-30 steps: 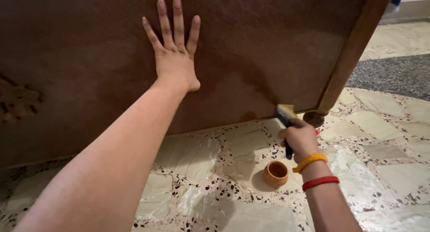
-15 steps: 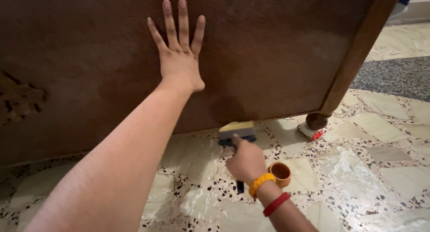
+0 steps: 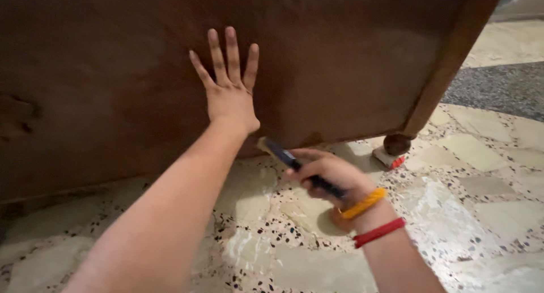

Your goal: The person applies a dark liquid finish to the side of a wooden bed frame using a wide brush. They repeatedly dip the brush into a small container and spread the finish across the flat surface and carved details.

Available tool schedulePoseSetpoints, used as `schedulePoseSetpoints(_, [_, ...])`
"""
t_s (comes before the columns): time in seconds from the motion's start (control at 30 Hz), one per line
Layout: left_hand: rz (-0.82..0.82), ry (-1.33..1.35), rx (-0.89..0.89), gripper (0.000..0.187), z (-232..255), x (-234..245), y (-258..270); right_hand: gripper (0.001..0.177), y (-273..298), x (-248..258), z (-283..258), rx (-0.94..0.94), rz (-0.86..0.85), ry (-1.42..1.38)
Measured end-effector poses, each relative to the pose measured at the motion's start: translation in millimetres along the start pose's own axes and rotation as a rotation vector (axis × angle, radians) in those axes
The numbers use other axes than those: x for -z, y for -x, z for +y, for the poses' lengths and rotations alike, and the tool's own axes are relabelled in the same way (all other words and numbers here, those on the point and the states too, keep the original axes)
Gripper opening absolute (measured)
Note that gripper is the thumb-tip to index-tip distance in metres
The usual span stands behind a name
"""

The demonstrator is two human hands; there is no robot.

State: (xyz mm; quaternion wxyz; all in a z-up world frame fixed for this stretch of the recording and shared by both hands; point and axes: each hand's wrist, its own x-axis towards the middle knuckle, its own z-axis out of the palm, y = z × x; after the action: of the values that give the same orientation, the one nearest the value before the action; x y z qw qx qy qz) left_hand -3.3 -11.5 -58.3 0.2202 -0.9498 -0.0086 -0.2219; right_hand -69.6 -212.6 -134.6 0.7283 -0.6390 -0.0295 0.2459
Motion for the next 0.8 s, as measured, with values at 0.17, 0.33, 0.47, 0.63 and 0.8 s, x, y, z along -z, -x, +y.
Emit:
schedulePoseSetpoints(0.17, [-0.002,-0.03,0.004,0.135,-1,1,-2,0.059,-2,92,11,0.026,0.086,-0.236])
schedulePoseSetpoints(0.33, [0.03,-0.034,0.016,0.133,0,-1,-2,0.029,-4,169,29,0.114,0.346,-0.396])
schedulePoseSetpoints(0.47, [0.009,-0.02,0.015,0.134,0,1,-2,0.038,-7,153,39,0.296,1.094,0.146])
schedulePoseSetpoints(0.63, [-0.027,-0.028,0.021,0.136,2,2,-2,0.065,8,131,30,0.045,1.09,0.484])
schedulePoseSetpoints(0.8, [-0.012,-0.027,0.02,0.137,1,-1,-3,0.042,-8,112,47,0.063,1.198,1.039])
